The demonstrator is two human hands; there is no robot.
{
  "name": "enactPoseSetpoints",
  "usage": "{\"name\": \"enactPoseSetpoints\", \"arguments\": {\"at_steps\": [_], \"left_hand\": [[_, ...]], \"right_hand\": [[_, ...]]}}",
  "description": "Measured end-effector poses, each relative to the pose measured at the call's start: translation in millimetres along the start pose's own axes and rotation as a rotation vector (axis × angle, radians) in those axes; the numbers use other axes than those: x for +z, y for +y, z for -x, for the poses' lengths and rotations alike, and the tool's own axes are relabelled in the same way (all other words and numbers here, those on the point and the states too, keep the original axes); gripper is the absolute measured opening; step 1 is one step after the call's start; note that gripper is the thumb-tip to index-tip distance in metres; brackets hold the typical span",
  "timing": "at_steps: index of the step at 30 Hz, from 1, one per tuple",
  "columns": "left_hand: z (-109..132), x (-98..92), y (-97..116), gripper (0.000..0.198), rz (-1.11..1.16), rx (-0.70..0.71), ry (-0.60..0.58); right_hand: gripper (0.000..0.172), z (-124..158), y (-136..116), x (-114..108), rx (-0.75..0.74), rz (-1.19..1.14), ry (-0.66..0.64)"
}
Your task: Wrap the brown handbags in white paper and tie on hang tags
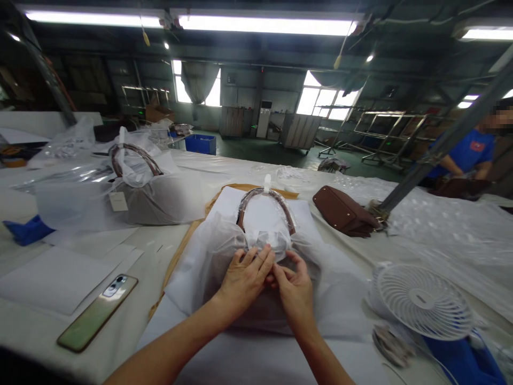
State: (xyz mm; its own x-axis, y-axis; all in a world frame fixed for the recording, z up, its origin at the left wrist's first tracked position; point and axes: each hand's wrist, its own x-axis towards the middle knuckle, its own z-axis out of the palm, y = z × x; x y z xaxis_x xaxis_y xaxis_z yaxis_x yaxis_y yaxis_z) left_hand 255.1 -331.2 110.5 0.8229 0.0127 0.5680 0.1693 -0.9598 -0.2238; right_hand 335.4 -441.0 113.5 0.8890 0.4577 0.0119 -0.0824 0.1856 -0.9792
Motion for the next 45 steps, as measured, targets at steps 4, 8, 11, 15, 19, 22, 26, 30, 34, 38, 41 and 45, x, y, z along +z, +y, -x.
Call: {"name": "enactPoseSetpoints", "arguments": {"at_steps": [4, 8, 11, 15, 19, 22, 26, 30, 34, 38, 41, 45], "left_hand": [[1, -3.6, 1, 0.043, 0.032, -0.001, 0.023], [3, -9.7, 1, 0.041, 0.078, 0.016, 0.017], [2, -12.1, 1, 0.041, 0.120, 0.017, 0.011], [-8, -10.1, 4, 0.029, 0.126, -0.045, 0.032], [-22, -8.4, 8, 0.026, 0.137, -0.092, 0.058], [-24, -8.7, 13, 0.030, 0.147, -0.093, 0.064], [-18, 2.2, 14, 0.034, 0.090, -0.049, 0.068], [-14, 12.6, 13, 0.038, 0.047, -0.041, 0.068], [-11, 10.0, 15, 0.043, -0.036, -0.031, 0.029], [-11, 8.0, 16, 0.047, -0.086, 0.018, 0.002], [-11, 7.7, 16, 0.049, -0.062, 0.015, -0.019], [-11, 8.7, 16, 0.051, -0.060, 0.011, 0.000]], "right_hand": [[0.066, 2, 1, -3, -0.010, 0.037, 0.007], [0.060, 2, 3, -3, 0.002, 0.112, 0.003], [0.055, 3, 3, -2, -0.017, 0.231, 0.031], [0.049, 3, 1, -2, -0.059, 0.349, 0.031], [0.039, 2, 3, -7, -0.113, 0.442, 0.060], [0.028, 7, 9, -14, -0.168, 0.481, 0.062], [0.022, 14, 20, -26, -0.191, 0.527, -0.019], [0.023, 29, 33, -58, -0.191, 0.623, 0.016], [0.031, 54, 48, -127, -0.160, 0.737, 0.221], [0.037, 75, 58, -223, -0.083, 0.921, 0.512], [0.039, 82, 62, -294, 0.030, 1.105, 0.665], [0.042, 66, 67, -364, 0.201, 1.199, 0.746]]}}
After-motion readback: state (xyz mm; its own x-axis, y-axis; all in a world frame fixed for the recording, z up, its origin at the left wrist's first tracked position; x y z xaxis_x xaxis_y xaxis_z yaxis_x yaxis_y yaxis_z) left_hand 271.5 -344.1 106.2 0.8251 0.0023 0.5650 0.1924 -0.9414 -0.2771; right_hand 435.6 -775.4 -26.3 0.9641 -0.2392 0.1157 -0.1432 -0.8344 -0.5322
